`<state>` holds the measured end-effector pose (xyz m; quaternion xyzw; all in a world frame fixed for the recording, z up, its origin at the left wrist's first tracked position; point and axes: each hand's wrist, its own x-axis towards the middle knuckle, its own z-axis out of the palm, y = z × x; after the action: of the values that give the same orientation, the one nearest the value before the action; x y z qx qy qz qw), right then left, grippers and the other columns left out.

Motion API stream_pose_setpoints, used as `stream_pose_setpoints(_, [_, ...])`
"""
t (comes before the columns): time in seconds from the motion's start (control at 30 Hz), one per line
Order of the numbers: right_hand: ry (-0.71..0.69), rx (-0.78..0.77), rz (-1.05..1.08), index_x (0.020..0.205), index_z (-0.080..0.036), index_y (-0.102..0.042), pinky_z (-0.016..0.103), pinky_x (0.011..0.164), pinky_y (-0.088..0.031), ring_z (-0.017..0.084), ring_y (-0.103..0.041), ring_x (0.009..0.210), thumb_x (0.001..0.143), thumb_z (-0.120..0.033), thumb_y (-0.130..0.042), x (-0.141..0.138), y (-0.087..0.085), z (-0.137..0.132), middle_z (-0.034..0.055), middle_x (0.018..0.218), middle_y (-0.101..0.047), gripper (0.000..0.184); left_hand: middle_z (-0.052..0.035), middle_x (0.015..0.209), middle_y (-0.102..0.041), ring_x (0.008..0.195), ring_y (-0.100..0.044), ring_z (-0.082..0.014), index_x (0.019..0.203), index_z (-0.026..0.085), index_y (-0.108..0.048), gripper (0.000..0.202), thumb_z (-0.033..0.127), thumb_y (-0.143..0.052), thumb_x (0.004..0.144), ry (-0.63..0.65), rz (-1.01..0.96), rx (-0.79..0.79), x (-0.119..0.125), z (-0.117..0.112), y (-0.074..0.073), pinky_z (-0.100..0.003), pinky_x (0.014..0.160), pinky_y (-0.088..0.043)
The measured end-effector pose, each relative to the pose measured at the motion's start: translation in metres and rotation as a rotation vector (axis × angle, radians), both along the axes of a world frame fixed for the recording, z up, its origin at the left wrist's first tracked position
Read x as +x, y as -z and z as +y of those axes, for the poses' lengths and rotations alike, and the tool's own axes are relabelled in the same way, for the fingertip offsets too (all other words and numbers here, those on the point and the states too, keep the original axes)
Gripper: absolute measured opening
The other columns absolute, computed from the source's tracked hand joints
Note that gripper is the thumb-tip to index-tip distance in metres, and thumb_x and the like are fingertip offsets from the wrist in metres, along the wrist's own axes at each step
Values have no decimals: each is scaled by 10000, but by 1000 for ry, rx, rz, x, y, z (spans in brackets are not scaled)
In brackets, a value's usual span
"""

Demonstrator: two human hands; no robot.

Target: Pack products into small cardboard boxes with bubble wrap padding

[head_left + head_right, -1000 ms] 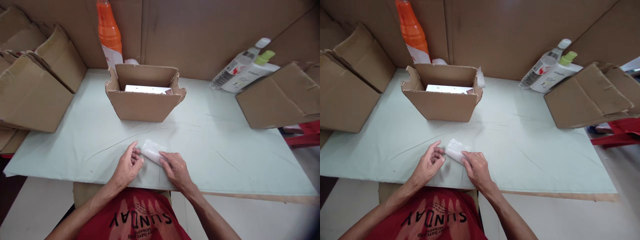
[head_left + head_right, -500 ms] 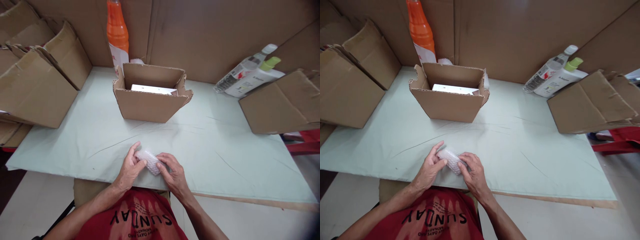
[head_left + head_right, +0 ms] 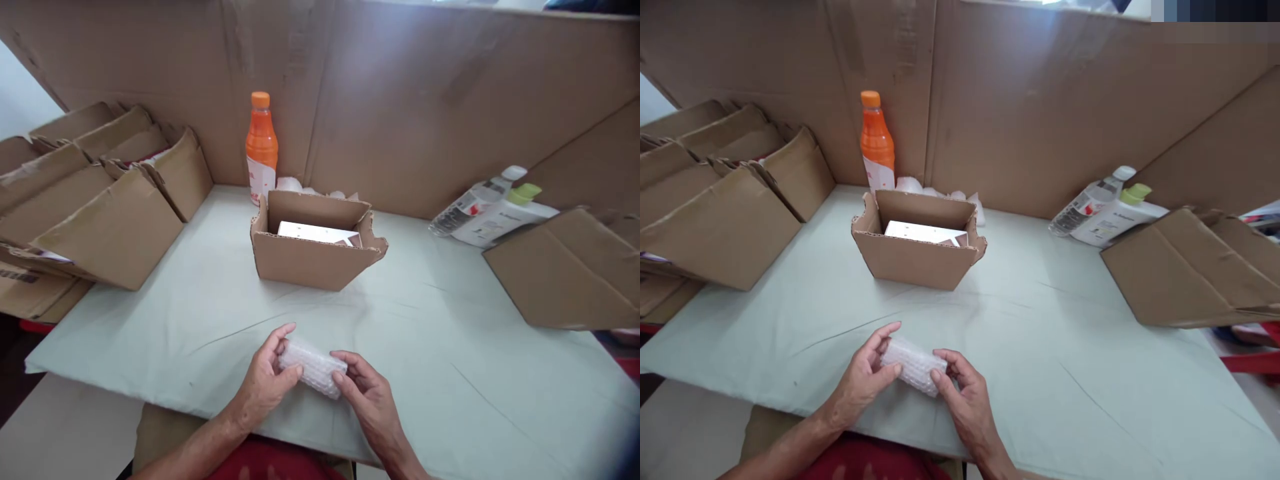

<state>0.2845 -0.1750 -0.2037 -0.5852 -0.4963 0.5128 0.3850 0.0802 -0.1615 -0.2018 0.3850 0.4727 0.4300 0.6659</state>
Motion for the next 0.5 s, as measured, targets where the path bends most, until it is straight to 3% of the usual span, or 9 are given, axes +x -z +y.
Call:
stream_pose_setpoints(0.07, [11,53,-67,1032,-197,-736,274,615,-531,180,-629,678,847,-538,-695,8,-9,9,34,749,-676,390,-70,1027,-642,898,-632,-182,1407,167,-486,655,343,-707,816,14,96,129,-6,6,-3,-307,816,-525])
stream_pose_setpoints(0.13, [12,140,-170,1007,-204,-750,267,604,-528,178,-634,672,847,-519,-702,19,-26,19,35,749,-686,356,-86,1104,-655,983,-638,-200,1394,201,-502,567,304,-667,861,-28,255,359,-17,18,-14,-353,907,-525])
stream_pose_setpoints(0.23, [61,304,-290,991,-221,-763,252,596,-534,179,-660,693,835,-480,-730,36,-66,38,44,818,-732,303,-94,1208,-642,1059,-625,-208,1376,239,-515,486,223,-618,901,-196,535,748,-36,50,-42,-390,961,-520])
stream_pose_setpoints(0.3, [136,421,-330,996,-241,-767,238,590,-534,168,-666,696,828,-463,-748,42,-99,54,37,863,-748,279,-99,1261,-622,1107,-617,-219,1381,244,-509,493,183,-602,900,-321,681,926,-46,78,-62,-409,981,-520])
stream_pose_setpoints(0.4, [235,592,-434,1035,-275,-763,238,561,-500,152,-639,666,837,-476,-744,36,-148,88,12,836,-733,283,-110,1359,-571,1195,-585,-245,1411,245,-483,541,182,-598,886,-441,752,1024,-53,116,-80,-447,1023,-503])
stream_pose_setpoints(0.5, [201,773,-632,1028,-277,-757,279,608,-486,167,-617,683,850,-486,-716,14,-187,136,6,796,-700,277,-126,1389,-531,1220,-566,-259,1448,236,-433,602,217,-607,873,-513,684,985,-50,138,-78,-457,1015,-501])
